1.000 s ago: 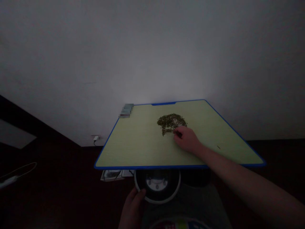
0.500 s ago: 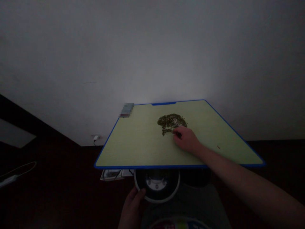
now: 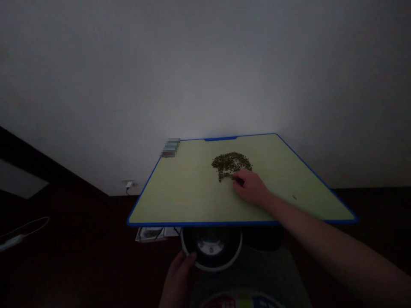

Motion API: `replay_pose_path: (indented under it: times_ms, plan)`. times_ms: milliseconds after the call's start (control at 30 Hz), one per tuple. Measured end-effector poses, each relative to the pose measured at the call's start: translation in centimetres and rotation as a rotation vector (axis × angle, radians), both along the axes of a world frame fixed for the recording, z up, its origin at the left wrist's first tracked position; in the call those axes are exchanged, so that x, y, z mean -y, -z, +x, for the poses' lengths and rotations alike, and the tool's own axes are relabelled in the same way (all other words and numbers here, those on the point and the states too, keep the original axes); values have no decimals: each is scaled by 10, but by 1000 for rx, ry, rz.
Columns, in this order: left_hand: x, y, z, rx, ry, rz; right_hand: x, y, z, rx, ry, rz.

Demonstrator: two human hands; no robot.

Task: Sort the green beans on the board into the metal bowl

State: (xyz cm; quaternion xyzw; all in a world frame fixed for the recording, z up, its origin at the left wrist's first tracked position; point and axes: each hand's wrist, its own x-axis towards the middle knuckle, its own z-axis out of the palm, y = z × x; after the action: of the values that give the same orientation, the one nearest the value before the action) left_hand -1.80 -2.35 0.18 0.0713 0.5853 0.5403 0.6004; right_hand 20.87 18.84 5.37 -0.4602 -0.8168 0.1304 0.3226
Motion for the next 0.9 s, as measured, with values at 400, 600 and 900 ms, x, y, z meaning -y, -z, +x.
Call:
replay_pose_path:
  times_ms: [400, 600, 900]
  plan:
    - [0, 6, 0, 19, -26, 11, -1, 1, 0, 2, -15, 4]
    - [-1, -1, 3, 54, 9, 46, -3, 3, -1, -2, -107, -5]
    - [-1, -5, 3, 10, -5, 20, 1, -2, -3, -5, -245, -22]
